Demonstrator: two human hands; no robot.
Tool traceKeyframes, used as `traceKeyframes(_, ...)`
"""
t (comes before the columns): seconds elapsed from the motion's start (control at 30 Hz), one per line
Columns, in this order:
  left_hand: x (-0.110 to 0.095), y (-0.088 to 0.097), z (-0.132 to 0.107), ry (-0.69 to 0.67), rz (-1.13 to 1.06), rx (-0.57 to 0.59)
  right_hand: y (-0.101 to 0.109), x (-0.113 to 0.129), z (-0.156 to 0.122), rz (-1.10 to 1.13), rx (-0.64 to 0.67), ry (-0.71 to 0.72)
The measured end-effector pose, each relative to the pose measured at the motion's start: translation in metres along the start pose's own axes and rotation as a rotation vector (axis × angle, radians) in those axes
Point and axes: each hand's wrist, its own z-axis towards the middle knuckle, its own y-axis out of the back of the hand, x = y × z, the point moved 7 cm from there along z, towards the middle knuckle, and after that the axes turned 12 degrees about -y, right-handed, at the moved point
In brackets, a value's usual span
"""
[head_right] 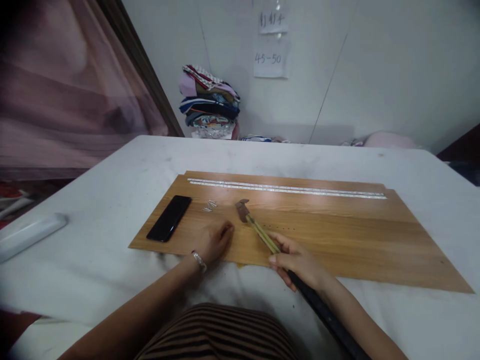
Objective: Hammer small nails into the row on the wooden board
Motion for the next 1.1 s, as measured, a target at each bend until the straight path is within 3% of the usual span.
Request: traceKeyframes(1.1,0.0029,-0.0032,0.0000,-0.010,-0.017,-0.045,0.0030,0.0029,-0.0053,-0.011,0.000,0.019)
